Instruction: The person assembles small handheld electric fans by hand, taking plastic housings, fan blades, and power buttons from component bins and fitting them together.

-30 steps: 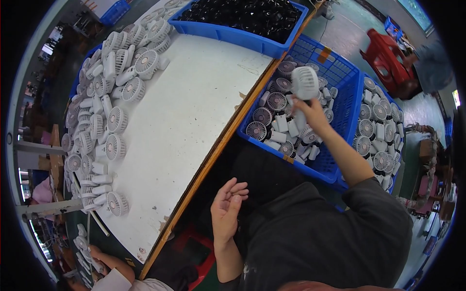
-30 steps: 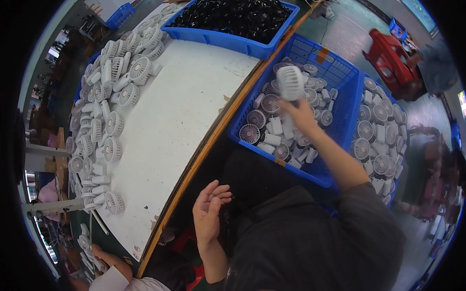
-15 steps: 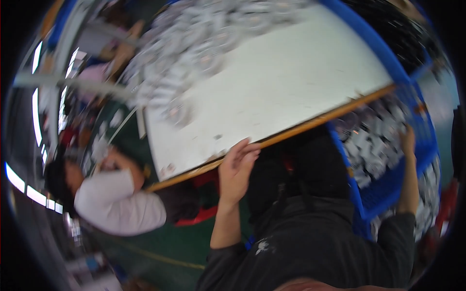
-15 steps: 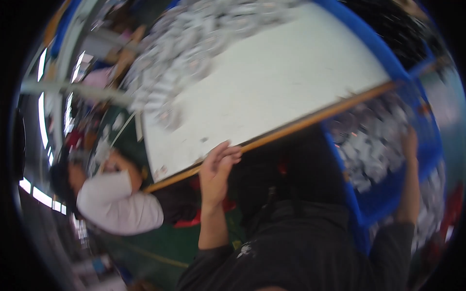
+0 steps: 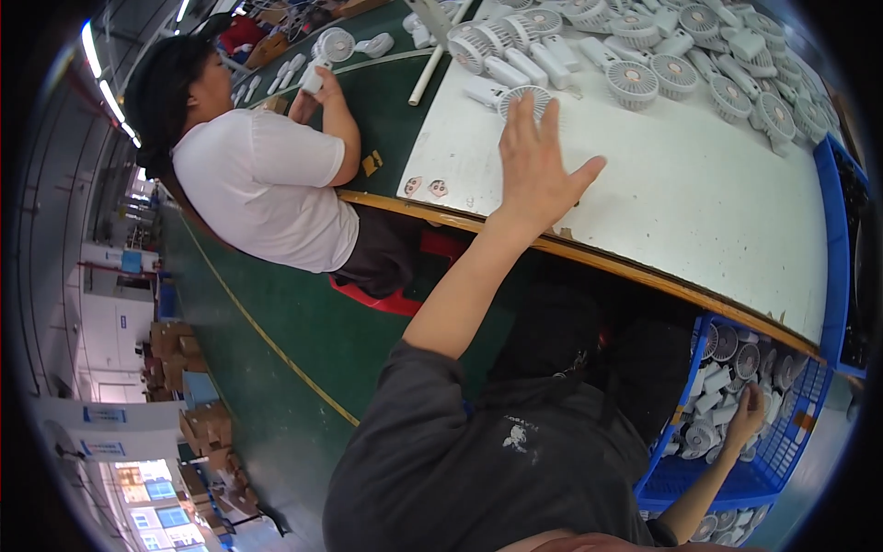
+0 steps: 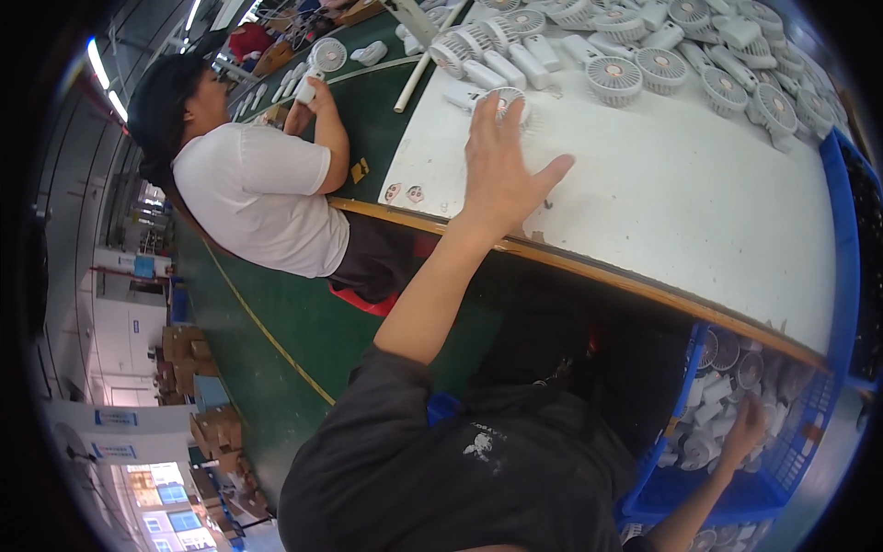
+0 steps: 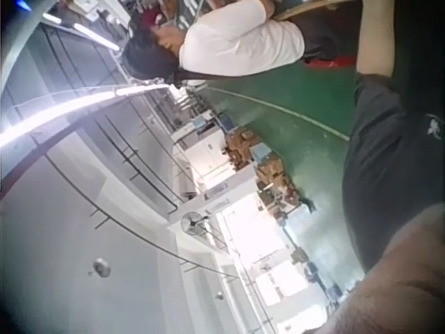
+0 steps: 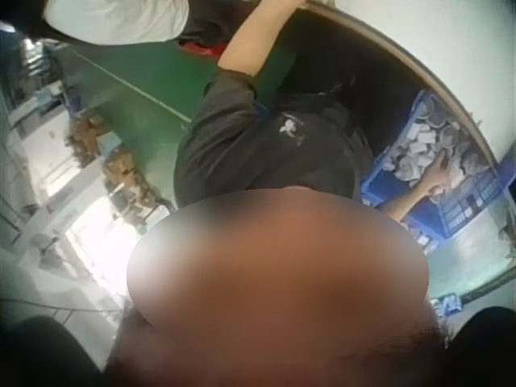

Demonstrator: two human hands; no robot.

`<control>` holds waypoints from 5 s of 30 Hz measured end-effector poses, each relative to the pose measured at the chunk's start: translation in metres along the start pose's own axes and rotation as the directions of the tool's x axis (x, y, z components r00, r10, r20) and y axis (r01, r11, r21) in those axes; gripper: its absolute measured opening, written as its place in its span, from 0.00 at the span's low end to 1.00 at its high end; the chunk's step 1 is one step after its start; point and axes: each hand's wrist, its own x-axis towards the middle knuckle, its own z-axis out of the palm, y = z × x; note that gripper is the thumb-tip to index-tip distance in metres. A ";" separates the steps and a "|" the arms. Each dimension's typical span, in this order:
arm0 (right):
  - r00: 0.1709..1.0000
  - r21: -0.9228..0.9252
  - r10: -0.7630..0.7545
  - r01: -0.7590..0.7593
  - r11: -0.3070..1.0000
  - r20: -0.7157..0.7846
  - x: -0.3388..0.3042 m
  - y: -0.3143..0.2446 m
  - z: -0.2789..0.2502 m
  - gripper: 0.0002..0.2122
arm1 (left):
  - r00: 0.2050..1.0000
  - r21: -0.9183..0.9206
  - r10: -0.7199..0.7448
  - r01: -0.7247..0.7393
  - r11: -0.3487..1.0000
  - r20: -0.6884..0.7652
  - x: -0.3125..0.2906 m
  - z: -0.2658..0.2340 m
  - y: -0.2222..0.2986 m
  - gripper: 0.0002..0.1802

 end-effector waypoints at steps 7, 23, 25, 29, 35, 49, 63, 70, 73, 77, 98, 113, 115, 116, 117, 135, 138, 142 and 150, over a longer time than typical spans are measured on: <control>0.992 0.249 0.011 -0.042 0.968 0.123 -0.036 -0.117 0.056 0.13 | 0.951 0.188 -0.052 -0.007 0.982 0.305 0.036 0.035 -0.007 0.49; 0.961 0.220 -0.184 0.137 0.966 0.208 -0.062 -0.224 0.091 0.09 | 0.986 0.148 -0.126 0.110 0.983 0.106 0.049 0.027 -0.040 0.41; 0.954 0.243 -0.217 0.165 0.956 0.206 -0.063 -0.227 0.095 0.09 | 0.991 0.038 -0.111 0.108 0.993 0.077 0.042 0.018 -0.027 0.39; 0.939 0.267 -0.265 0.203 0.942 0.220 -0.062 -0.242 0.095 0.09 | 0.993 -0.182 -0.098 0.083 0.980 -0.072 0.021 -0.010 0.000 0.36; 0.938 0.408 -0.304 0.215 0.888 0.169 -0.057 -0.265 0.092 0.16 | 0.997 -0.825 -0.070 0.075 0.559 0.043 -0.025 -0.078 0.054 0.28; 0.869 0.736 -0.297 -0.107 0.668 0.396 -0.044 -0.276 0.104 0.27 | 0.781 -0.742 0.257 0.623 -0.248 0.569 -0.093 -0.045 0.074 0.27; 0.673 0.633 -0.289 -0.343 0.694 0.681 -0.069 -0.307 0.110 0.34 | 0.799 -0.764 -0.009 0.573 -0.297 0.602 -0.109 -0.029 0.078 0.29; 0.578 0.543 -0.278 -0.355 0.761 0.767 -0.072 -0.299 0.120 0.30 | 0.786 -0.710 0.039 0.577 -0.405 0.617 -0.113 -0.029 0.082 0.29; 0.532 0.521 -0.264 -0.419 0.744 0.805 -0.077 -0.302 0.122 0.29 | 0.779 -0.672 0.058 0.573 -0.469 0.624 -0.114 -0.023 0.083 0.28; 0.541 0.530 -0.264 -0.426 0.733 0.799 -0.081 -0.303 0.126 0.28 | 0.758 -0.617 0.070 0.577 -0.536 0.649 -0.116 -0.016 0.083 0.28; 0.610 0.465 -0.192 -0.328 0.822 0.769 -0.083 -0.301 0.129 0.26 | 0.746 -0.740 -0.065 0.638 -0.212 0.663 -0.125 -0.011 0.077 0.31; 0.595 0.486 -0.215 -0.341 0.805 0.774 -0.082 -0.298 0.133 0.22 | 0.752 -0.756 -0.077 0.652 -0.065 0.655 -0.124 -0.015 0.077 0.32; 0.588 0.484 -0.217 -0.346 0.804 0.779 -0.083 -0.299 0.133 0.22 | 0.787 -0.785 -0.104 0.616 0.069 0.608 -0.125 -0.016 0.077 0.32; 0.580 0.483 -0.220 -0.348 0.803 0.784 -0.083 -0.300 0.133 0.22 | 0.823 -0.797 -0.124 0.568 0.202 0.555 -0.125 -0.018 0.078 0.32; 0.580 0.483 -0.219 -0.351 0.802 0.785 -0.084 -0.301 0.134 0.22 | 0.821 -0.796 -0.124 0.571 0.203 0.557 -0.125 -0.020 0.078 0.32; 0.488 0.266 -0.528 0.508 0.819 0.695 -0.036 -0.357 0.066 0.18 | 0.592 -0.459 0.489 0.806 -0.374 0.641 -0.139 -0.010 0.123 0.51; 0.417 0.084 -0.520 0.716 0.693 0.746 0.003 -0.359 0.013 0.17 | 0.627 -0.497 0.383 0.775 -0.390 0.678 -0.139 -0.008 0.125 0.29; 0.852 -0.273 -0.511 0.521 0.809 0.115 0.103 -0.328 -0.059 0.11 | 0.638 -0.471 0.423 0.765 -0.439 0.643 -0.135 -0.008 0.110 0.19; 0.890 -0.601 -0.444 0.300 0.741 -0.103 0.277 -0.230 -0.098 0.12 | 0.659 -0.535 0.481 0.752 -0.386 0.579 -0.130 -0.017 0.108 0.12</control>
